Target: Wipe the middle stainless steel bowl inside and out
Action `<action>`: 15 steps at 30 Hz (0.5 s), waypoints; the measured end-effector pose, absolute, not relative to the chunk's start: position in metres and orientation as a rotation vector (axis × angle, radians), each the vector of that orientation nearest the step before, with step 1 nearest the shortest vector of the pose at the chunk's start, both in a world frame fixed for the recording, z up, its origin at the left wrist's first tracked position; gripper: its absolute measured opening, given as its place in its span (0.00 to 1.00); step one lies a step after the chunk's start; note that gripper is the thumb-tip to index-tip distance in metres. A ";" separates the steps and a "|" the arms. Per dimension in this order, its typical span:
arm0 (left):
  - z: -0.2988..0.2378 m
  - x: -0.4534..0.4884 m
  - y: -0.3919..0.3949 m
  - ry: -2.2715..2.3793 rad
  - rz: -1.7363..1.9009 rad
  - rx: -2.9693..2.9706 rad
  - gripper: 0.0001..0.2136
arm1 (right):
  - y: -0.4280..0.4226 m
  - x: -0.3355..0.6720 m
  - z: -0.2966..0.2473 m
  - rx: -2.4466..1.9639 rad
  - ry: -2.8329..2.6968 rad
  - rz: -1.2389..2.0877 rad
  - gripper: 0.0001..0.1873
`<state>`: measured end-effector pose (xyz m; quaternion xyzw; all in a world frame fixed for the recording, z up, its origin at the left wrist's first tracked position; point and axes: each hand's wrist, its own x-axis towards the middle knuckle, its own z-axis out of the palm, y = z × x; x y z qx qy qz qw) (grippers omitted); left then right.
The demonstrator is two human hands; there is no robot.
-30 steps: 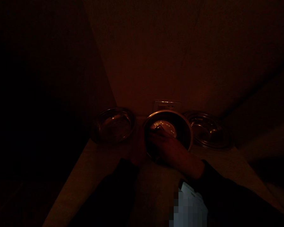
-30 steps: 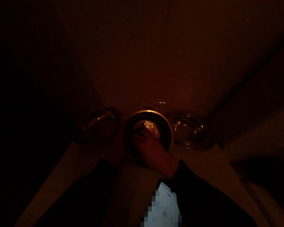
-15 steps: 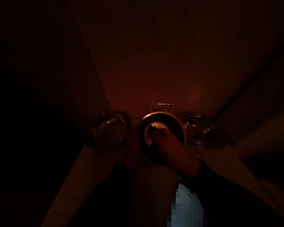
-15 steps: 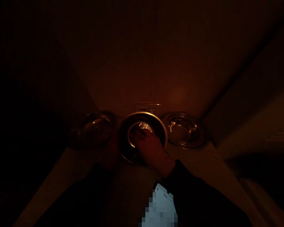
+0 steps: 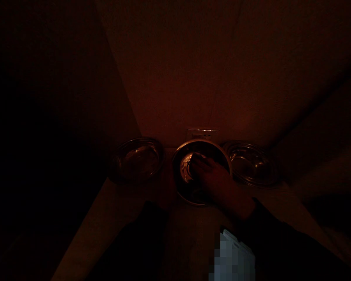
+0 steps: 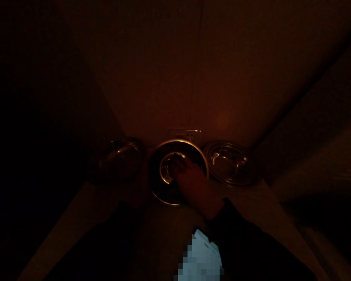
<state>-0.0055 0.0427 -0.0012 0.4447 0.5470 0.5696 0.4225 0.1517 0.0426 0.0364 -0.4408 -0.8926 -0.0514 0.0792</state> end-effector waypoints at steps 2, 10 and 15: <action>0.000 -0.005 0.042 1.369 1.430 1.047 0.19 | 0.040 0.153 0.040 -1.309 -2.705 -0.135 0.20; 0.002 -0.005 0.042 1.354 1.423 1.033 0.19 | 0.044 0.154 0.033 -1.221 -2.693 -0.142 0.23; -0.003 -0.005 0.038 1.425 1.361 1.060 0.20 | 0.040 0.145 0.030 -1.100 -2.712 -0.070 0.22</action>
